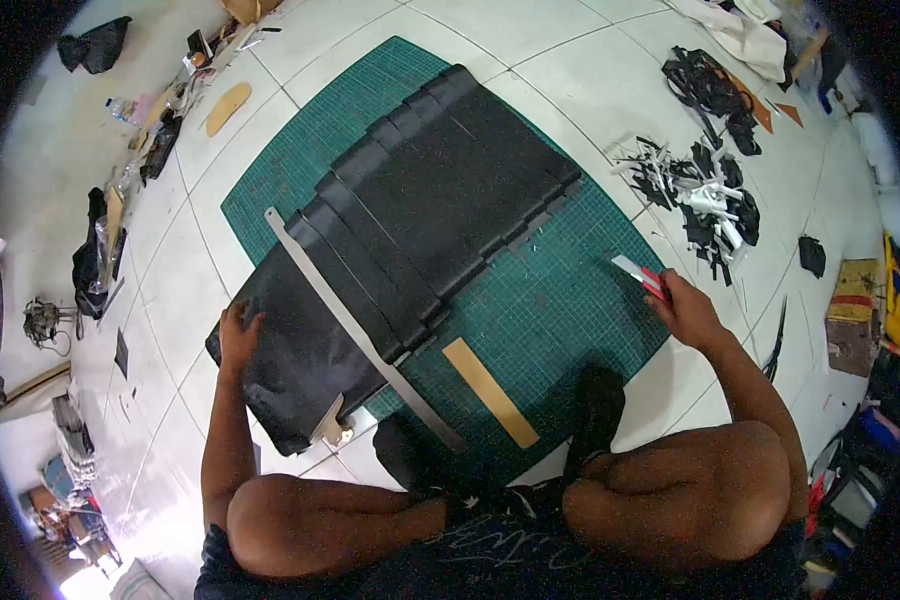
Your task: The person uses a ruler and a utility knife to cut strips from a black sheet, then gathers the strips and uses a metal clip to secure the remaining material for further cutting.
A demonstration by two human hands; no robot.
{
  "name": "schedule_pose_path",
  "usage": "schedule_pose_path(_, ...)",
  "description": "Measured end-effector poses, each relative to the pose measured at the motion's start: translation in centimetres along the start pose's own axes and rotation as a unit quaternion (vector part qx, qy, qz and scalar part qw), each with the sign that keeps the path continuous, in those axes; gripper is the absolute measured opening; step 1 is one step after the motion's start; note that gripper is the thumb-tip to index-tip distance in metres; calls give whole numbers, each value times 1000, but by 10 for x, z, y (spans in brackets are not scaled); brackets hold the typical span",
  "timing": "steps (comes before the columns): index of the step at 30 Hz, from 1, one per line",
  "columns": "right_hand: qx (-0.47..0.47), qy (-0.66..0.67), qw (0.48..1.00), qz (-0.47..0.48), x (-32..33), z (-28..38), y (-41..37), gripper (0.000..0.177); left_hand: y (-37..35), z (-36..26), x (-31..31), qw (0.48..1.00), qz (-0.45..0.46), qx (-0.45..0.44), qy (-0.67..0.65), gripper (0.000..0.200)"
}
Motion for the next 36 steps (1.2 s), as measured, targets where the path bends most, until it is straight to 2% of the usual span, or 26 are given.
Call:
schedule_pose_path(5, 55, 22, 996, -64, -8, -19, 33, 39, -1, -22, 16, 999, 39, 6, -36, 47)
schedule_pose_path(7, 65, 8, 995, -75, -12, -21, 40, 41, 14, -53, 26, 997, 61, -11, -34, 48)
schedule_pose_path(9, 66, -6, 995, -70, -19, -23, 49, 42, 42, -96, 36, 995, 88, -47, -25, 49)
schedule_pose_path(10, 111, 23, 989, -100, -18, -16, 50, 43, 57, -121, 38, 992, 105, -69, -15, 50)
schedule_pose_path(13, 184, 75, 976, -86, -29, -6, 53, 43, 102, -207, 33, 968, 145, -190, 80, 52)
schedule_pose_path(15, 193, 61, 977, -71, -39, -4, 55, 46, 133, -263, 22, 955, 142, -236, 114, 55)
schedule_pose_path(17, 207, 27, 976, -67, -36, 1, 57, 47, 168, -311, -1, 953, 138, -247, 110, 59)
schedule_pose_path(20, 220, 69, 970, -70, -17, -6, 79, 44, 217, -368, -48, 964, 135, -218, 68, 64)
schedule_pose_path(21, 222, 89, 968, -76, -9, -10, 93, 44, 232, -385, -64, 967, 122, -219, 50, 65)
schedule_pose_path(22, 127, 136, 979, -81, 2, -24, 114, 41, 243, -400, -81, 969, 112, -218, 31, 67)
schedule_pose_path(23, 146, 108, 964, -194, 18, -28, 131, 39, 252, -412, -97, 971, 102, -216, 13, 68)
schedule_pose_path(27, 147, 2, 941, -304, 37, -27, 186, 39, 291, -448, -141, 981, 50, -186, 1, 70)
schedule_pose_path(30, 91, 2, 941, -326, 28, -33, 201, 39, 323, -455, -168, 984, 38, -175, 16, 69)
schedule_pose_path(33, 73, 30, 942, -325, 24, -46, 205, 40, 346, -462, -187, 983, 71, -169, 15, 65)
schedule_pose_path(36, 74, 26, 943, -324, 25, -48, 205, 42, 350, -473, -194, 982, 58, -177, 20, 60)
Point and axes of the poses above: each hand's wrist, its own y-axis towards the middle knuckle, its own x-axis out of the back of the hand, z = x × y, the point moved 8 cm from there along y, towards the middle knuckle, and after that the axes turned 1 degree about z, right-handed, at the moved point
